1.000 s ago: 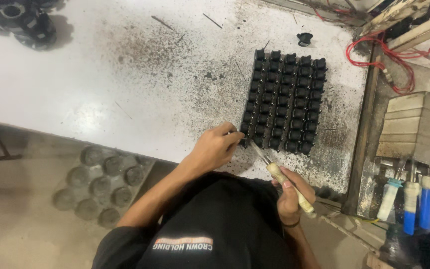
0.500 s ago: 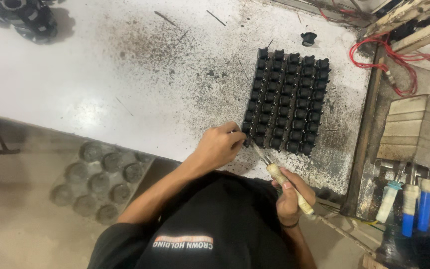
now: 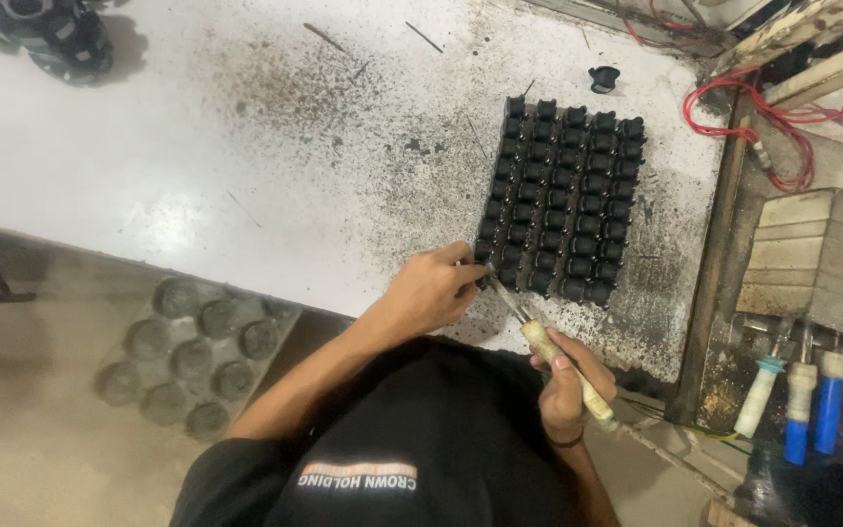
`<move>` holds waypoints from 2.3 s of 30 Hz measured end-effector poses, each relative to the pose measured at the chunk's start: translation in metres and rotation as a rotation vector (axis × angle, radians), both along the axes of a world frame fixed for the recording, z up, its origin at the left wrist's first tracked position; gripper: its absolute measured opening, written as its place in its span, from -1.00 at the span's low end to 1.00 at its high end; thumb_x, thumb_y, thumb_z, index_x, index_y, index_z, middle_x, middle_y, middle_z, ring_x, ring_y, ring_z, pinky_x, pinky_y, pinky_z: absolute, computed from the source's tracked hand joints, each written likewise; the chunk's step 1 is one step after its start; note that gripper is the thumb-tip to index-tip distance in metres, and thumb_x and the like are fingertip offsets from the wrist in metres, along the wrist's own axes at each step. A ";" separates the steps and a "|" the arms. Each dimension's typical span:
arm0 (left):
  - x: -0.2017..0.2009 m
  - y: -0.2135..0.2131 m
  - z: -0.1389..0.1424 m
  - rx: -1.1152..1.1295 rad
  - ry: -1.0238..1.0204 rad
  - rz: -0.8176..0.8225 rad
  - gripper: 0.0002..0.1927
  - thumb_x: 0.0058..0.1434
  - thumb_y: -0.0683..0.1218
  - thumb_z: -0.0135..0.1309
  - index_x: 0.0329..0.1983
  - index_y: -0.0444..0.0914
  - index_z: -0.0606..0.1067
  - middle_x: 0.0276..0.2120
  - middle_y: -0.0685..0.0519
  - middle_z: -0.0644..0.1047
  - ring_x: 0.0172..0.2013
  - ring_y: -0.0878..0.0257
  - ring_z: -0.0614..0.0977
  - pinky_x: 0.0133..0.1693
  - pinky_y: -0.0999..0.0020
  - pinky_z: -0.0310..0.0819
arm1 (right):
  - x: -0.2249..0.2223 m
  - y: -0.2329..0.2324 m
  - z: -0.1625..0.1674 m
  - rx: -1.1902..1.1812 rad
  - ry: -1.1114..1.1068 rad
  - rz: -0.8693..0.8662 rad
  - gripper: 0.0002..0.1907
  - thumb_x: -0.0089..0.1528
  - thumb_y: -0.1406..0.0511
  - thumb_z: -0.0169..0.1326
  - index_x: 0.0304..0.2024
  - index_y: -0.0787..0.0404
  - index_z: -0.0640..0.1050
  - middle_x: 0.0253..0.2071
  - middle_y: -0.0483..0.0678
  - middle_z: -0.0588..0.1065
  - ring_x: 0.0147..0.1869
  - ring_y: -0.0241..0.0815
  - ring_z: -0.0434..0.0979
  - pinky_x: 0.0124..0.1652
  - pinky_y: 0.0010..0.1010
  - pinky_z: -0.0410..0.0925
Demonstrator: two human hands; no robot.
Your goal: The person solders wires onto a grid of black cylindrical components on a workbench, holding each part steady with one hand while applying a heated soldering iron with the other, working through the rows one at a time. Near the end, the person uses a red-cabled tester on the soldered components.
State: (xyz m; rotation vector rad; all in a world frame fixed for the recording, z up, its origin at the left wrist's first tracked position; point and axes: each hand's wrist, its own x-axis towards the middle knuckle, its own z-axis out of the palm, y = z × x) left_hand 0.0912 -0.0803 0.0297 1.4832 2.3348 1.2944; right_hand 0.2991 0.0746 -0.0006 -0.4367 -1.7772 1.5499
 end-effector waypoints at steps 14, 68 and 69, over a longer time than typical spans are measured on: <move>-0.003 0.003 -0.007 0.007 -0.061 0.060 -0.84 0.11 -0.21 0.19 -0.24 -0.23 0.67 -0.37 -0.03 0.57 -0.40 0.00 0.65 -0.34 0.13 0.57 | -0.002 -0.001 0.003 0.026 -0.011 0.008 -0.62 0.22 0.38 -0.08 -0.05 0.61 0.54 -0.18 0.32 0.57 -0.31 -0.02 0.62 -0.36 -0.43 0.50; 0.005 0.015 0.050 0.169 0.274 0.109 -0.74 0.13 -0.21 0.11 -0.08 -0.27 0.54 -0.30 -0.01 0.54 -0.32 0.04 0.62 -0.44 0.19 0.50 | 0.009 0.038 -0.002 -0.383 0.183 0.061 -0.64 0.40 0.31 -0.02 0.10 0.50 0.50 -0.09 0.26 0.58 -0.18 0.01 0.62 -0.22 -0.29 0.51; 0.007 0.021 0.043 0.121 0.296 0.114 -0.66 0.01 -0.22 0.08 -0.10 -0.27 0.54 -0.24 -0.04 0.54 -0.25 -0.01 0.64 -0.42 0.20 0.52 | 0.010 0.034 -0.003 -0.312 0.159 -0.003 -0.68 0.38 0.35 0.00 0.06 0.52 0.50 -0.12 0.26 0.57 -0.22 -0.01 0.61 -0.23 -0.30 0.50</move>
